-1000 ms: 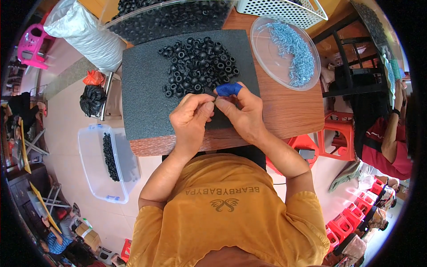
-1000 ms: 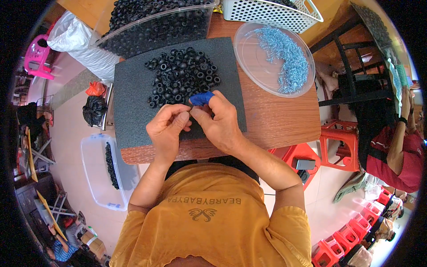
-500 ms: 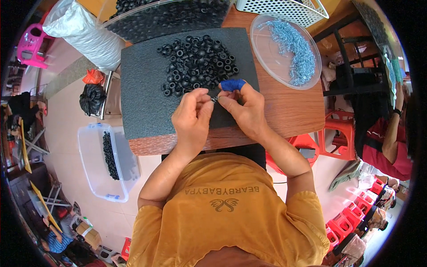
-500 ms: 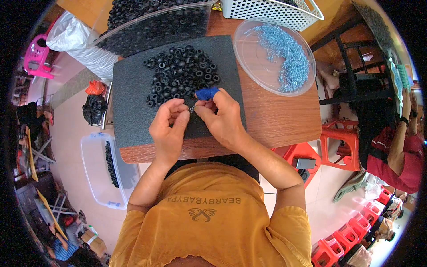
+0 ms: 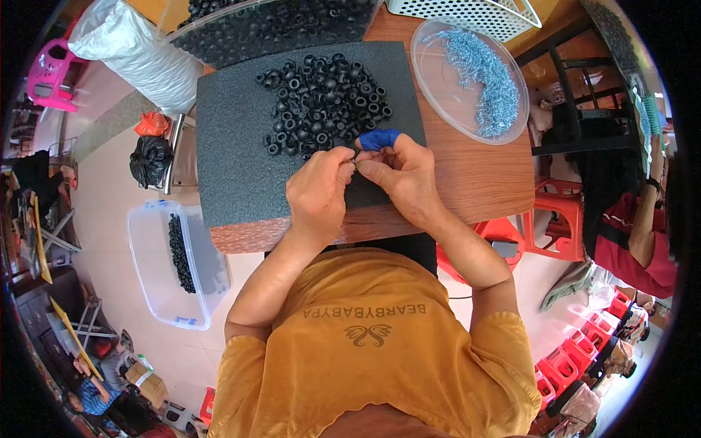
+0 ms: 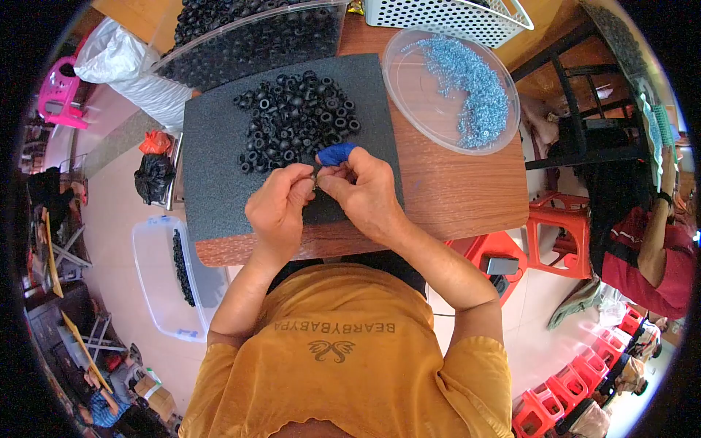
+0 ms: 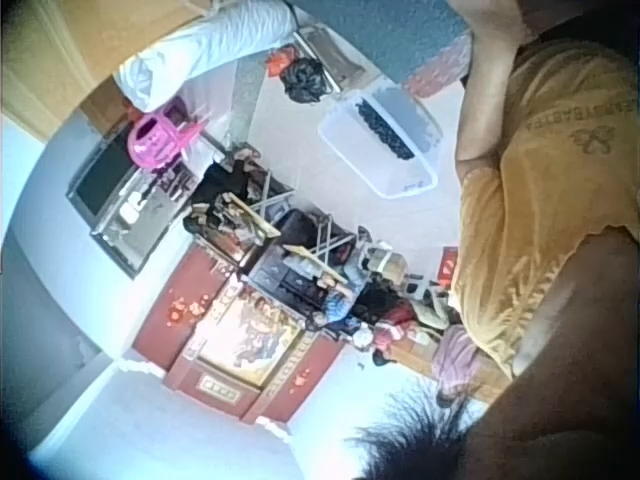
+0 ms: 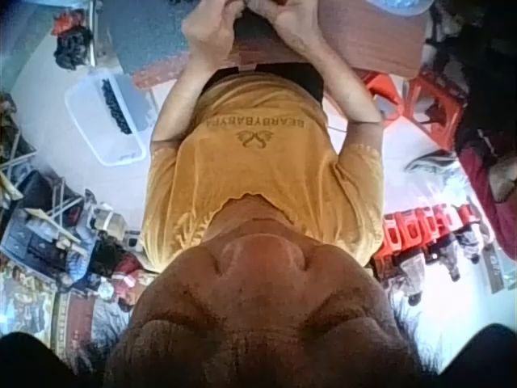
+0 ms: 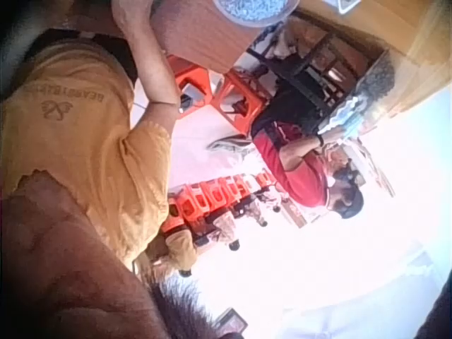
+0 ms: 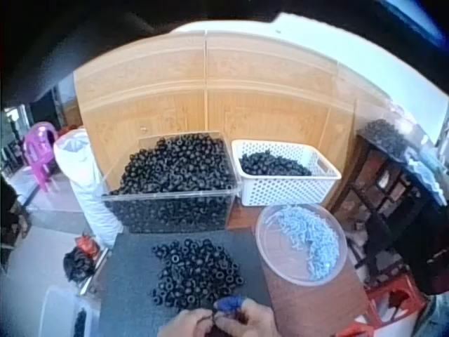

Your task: The person assembles plastic cord locks by inserting small metal components into plastic stoppers by hand.

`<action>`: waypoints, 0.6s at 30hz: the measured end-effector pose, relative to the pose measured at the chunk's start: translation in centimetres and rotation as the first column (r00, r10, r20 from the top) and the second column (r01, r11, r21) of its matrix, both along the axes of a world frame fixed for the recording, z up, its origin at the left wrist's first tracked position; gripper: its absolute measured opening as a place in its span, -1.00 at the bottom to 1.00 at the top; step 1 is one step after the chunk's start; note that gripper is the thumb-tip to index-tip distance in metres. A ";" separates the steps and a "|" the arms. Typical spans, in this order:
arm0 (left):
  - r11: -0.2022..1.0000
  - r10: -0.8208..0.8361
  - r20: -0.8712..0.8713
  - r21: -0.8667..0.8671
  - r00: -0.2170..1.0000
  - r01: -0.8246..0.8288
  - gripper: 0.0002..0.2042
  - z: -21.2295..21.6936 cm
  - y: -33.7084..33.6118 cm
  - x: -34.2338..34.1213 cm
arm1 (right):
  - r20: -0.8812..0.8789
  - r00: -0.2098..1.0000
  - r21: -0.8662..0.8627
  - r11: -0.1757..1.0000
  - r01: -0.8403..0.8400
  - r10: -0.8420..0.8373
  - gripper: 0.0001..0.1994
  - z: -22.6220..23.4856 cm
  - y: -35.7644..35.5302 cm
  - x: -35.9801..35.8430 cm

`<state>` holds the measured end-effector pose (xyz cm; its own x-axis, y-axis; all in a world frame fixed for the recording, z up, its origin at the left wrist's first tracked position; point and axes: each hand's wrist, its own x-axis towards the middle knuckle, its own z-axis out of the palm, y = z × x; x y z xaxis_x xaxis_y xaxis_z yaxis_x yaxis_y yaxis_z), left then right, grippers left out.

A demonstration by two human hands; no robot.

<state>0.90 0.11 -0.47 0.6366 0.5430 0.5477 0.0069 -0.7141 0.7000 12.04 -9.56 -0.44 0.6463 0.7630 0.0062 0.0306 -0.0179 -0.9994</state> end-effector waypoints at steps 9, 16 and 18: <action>0.986 0.057 -0.058 -0.153 0.997 -0.066 -0.79 -0.6 0.1 0.5 | 0.030 0.997 -0.052 0.996 0.075 -0.073 -0.79 0.3 0.0 0.1; 0.980 -0.070 -0.083 -0.193 0.994 0.053 -0.66 0.1 -0.1 0.0 | 0.036 0.996 -0.080 0.993 0.086 -0.083 -0.78 0.3 0.1 0.1; 0.989 -0.071 -0.078 -0.135 0.994 0.060 -0.66 0.1 0.0 0.1 | 0.007 0.997 -0.090 0.993 0.079 -0.079 -0.78 0.4 0.2 0.1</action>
